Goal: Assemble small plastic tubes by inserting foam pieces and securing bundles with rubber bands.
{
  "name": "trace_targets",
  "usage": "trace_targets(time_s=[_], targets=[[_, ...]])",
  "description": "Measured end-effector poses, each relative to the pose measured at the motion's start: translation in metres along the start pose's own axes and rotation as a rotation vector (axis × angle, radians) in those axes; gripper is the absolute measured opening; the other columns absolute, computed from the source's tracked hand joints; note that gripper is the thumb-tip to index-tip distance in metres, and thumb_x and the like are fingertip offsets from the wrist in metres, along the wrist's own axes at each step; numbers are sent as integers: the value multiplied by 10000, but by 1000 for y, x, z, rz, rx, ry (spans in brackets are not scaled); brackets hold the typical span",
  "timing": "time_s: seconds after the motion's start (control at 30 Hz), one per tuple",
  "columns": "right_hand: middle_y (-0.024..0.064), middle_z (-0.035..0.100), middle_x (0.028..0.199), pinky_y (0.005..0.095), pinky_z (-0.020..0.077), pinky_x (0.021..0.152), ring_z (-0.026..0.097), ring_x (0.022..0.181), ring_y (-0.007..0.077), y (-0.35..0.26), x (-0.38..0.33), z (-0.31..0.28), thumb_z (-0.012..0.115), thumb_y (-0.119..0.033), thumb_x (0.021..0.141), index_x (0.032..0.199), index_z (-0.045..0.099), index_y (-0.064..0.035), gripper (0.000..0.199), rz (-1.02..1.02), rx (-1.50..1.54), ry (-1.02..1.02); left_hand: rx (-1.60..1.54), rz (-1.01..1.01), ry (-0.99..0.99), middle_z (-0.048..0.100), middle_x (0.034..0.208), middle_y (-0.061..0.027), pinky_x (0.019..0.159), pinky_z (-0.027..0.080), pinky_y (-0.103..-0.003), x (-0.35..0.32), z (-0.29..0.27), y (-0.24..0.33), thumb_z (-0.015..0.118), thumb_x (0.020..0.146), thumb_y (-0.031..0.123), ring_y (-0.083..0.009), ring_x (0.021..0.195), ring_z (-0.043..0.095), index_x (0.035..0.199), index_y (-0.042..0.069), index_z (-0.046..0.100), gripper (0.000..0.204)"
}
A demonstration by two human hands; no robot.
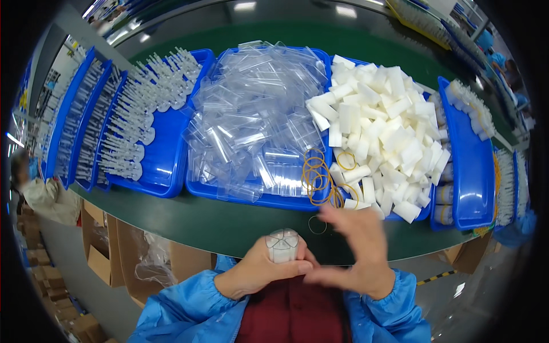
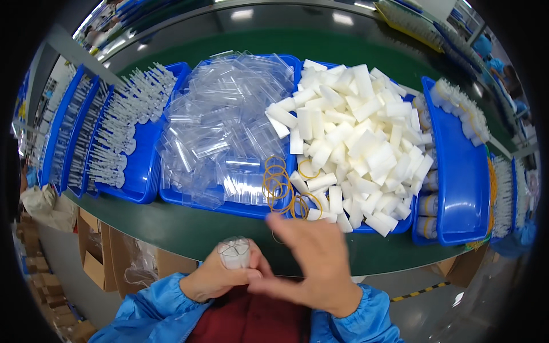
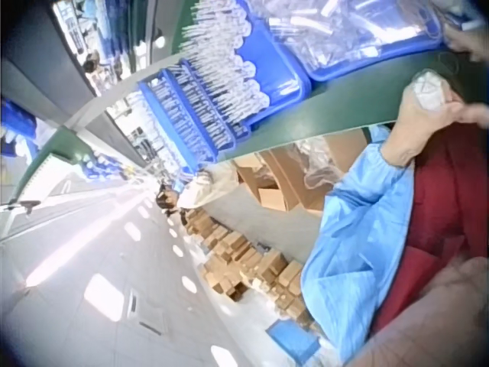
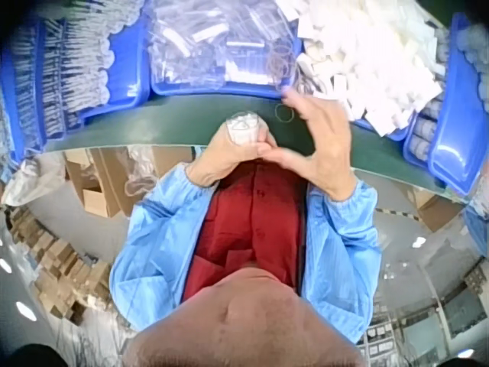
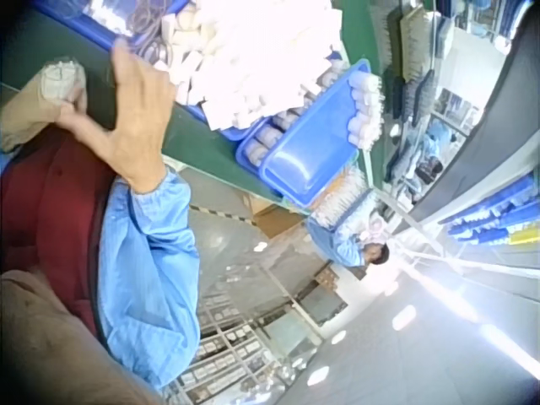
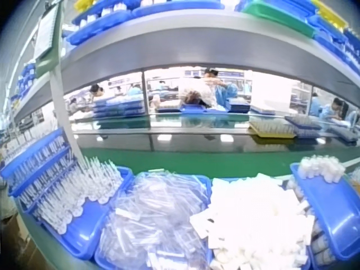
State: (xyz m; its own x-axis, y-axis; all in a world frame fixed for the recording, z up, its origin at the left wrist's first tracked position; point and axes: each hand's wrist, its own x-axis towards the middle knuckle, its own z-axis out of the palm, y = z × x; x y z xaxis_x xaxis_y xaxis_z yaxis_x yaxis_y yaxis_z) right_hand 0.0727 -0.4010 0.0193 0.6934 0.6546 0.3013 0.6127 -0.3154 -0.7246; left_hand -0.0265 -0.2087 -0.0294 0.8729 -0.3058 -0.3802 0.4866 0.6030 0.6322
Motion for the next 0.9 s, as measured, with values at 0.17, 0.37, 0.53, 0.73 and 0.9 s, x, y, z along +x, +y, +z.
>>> trace_targets(time_s=[0.17, 0.37, 0.53, 0.73, 0.9], targets=[[31, 564, 785, 393, 354, 662, 525, 737, 234, 27, 6, 10, 843, -134, 747, 977, 709, -65, 275, 16, -511, 177, 397, 150, 199, 636, 852, -3, 697, 513, -230, 7, 13, 14, 868, 796, 94, -73, 784, 629, 1047, 29, 608, 367], [35, 533, 688, 367, 341, 644, 497, 668, 214, 28, 21, 0, 793, -16, 789, 825, 703, -61, 107, 87, -364, 319, 453, 184, 250, 620, 841, 18, 649, 475, -193, 11, 18, 24, 897, 748, 62, -28, 717, 559, 1127, 8, 618, 473], [36, 573, 702, 341, 402, 663, 525, 702, 203, 5, 10, -3, 783, 10, 785, 869, 719, -48, 120, 239, -52, 275, 544, 467, 346, 704, 962, -102, 752, 549, -248, 15, 20, 16, 871, 755, -2, -116, 849, 661, 965, 37, 572, 367], [149, 662, 912, 336, 467, 732, 575, 794, 215, -3, -5, -3, 701, -4, 868, 974, 667, 8, 112, 89, 371, 131, 388, 507, 260, 725, 991, -187, 876, 590, -355, 20, 31, 17, 779, 814, -86, -246, 1017, 714, 934, 22, 535, 293], [232, 703, 1069, 357, 499, 891, 656, 977, 247, -13, -6, 9, 565, 24, 929, 1149, 635, 43, 231, 251, 961, 265, 395, 352, 178, 718, 898, -132, 780, 580, -308, 17, 34, 25, 786, 837, -29, -192, 904, 717, 933, 16, 561, 249]])
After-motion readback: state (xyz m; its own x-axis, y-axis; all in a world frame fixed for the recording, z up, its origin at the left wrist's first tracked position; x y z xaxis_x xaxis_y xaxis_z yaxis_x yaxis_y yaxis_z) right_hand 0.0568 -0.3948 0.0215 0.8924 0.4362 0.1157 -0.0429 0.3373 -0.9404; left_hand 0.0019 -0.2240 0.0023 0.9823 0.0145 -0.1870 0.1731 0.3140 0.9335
